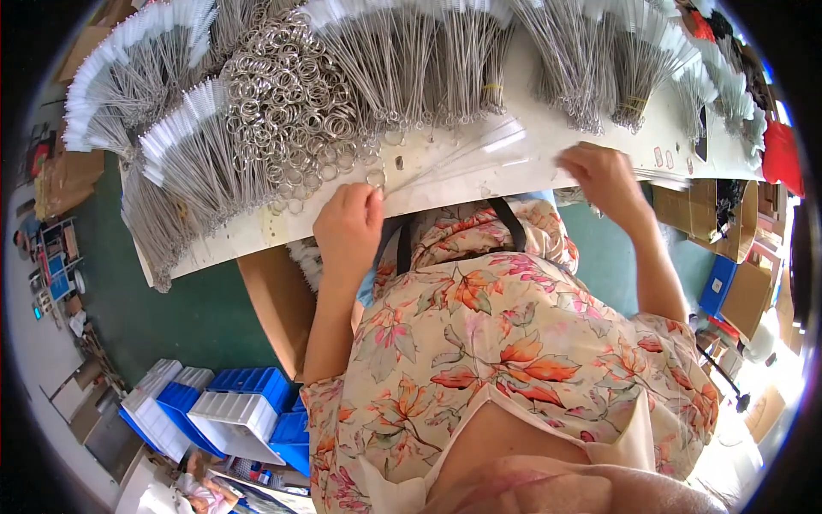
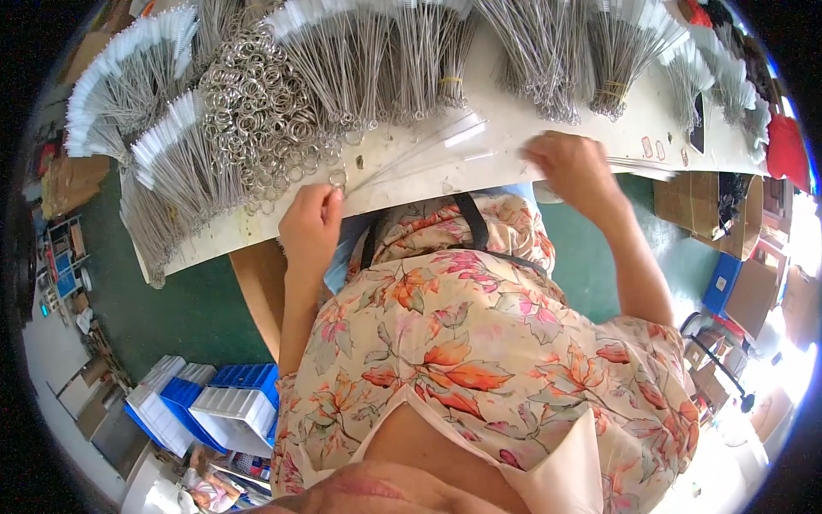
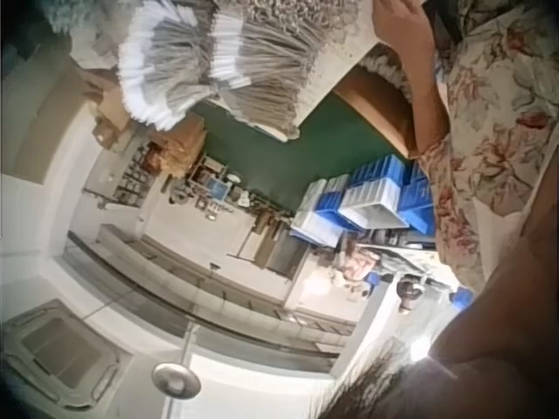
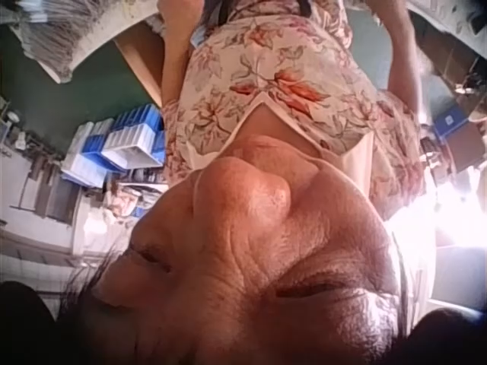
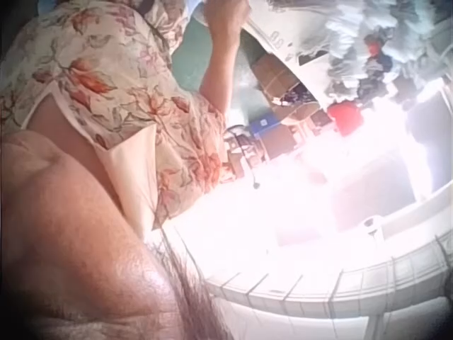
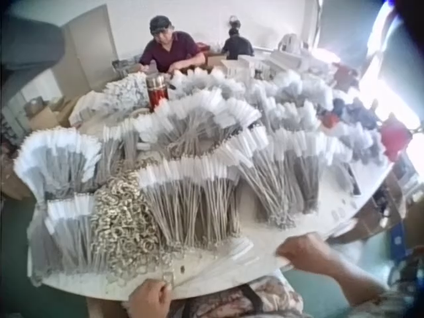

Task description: Attaching metal rings to the handles of small white brushes.

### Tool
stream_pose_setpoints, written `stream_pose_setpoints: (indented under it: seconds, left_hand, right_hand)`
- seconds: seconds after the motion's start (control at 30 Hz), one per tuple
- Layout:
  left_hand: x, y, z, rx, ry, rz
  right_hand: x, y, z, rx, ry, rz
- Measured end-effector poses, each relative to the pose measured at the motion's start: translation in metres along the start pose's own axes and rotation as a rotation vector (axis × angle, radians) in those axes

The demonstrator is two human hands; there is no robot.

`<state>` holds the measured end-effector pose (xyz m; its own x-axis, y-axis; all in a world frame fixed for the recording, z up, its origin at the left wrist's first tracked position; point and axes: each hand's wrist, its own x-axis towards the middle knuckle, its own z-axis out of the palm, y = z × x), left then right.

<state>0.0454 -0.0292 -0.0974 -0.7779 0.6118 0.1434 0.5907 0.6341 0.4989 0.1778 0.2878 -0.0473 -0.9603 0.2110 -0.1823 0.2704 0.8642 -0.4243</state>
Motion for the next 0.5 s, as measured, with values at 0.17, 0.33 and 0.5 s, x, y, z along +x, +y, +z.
stream_pose_setpoints:
  seconds: [0.17,0.33,0.5]
  left_hand:
    - [0.010,0.014,-0.017,-0.947,0.089,-0.256]
    - [0.030,0.020,-0.060,-0.942,0.064,-0.130]
    - [0.042,0.022,-0.084,-0.989,-0.027,0.112]
  right_hand:
    - [0.038,-0.102,0.036,0.490,0.058,-0.518]
    - [0.062,-0.127,0.038,0.493,0.020,-0.588]
    - [0.066,-0.131,0.014,0.853,-0.222,-0.497]
